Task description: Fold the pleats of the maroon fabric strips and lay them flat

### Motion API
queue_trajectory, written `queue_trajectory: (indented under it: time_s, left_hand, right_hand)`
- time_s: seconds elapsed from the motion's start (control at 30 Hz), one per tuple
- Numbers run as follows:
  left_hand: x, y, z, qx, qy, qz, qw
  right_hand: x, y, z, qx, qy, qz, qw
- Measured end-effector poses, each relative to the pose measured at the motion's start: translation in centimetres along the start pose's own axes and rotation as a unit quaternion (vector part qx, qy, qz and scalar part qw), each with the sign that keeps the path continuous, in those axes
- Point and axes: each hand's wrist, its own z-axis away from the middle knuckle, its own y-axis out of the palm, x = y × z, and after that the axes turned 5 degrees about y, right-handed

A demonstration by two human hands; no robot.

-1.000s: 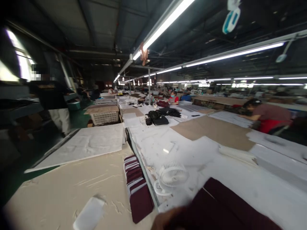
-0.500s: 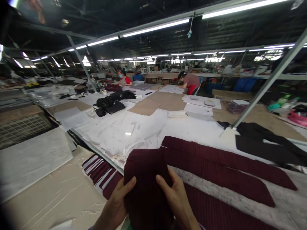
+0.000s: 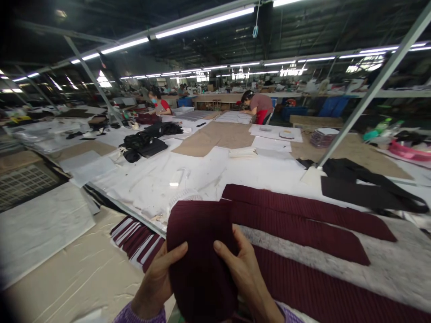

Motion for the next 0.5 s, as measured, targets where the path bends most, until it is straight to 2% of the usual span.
queue_trajectory:
  time_s: [0.2,0.3,0.37,0.43,0.5]
  left_hand:
    - [0.7,0.6,0.0,-0.013,-0.024,0.016,1.0]
    - [0.3,0.9,0.1,-0.04,-0.025,0.014,0.999]
    - [-0.1,1.0,0.3,-0.041,-0.012,0.003,0.999]
    - [-0.4,1.1,0.5,-0.028,-0.005,-0.006,1.0]
    - [-0.5,1.1,0.8,-0.011,-0.009,-0.011,1.0]
  right_hand:
    - [-1.1,-0.3,-0.2,-0.07,-0.049,0.05,0.995]
    - [-1.4,-1.2,-0.4,-0.111,-0.16,0.121,0.973]
    - [-1.0,-2.0,-0.5,-0.131,-0.263,0.204,0.934]
    - [-0.1,-2.7,-0.5,-0.107,-0.329,0.279,0.896]
    - [0.9,-3.0,-0.5,-0.056,-0.33,0.305,0.892]
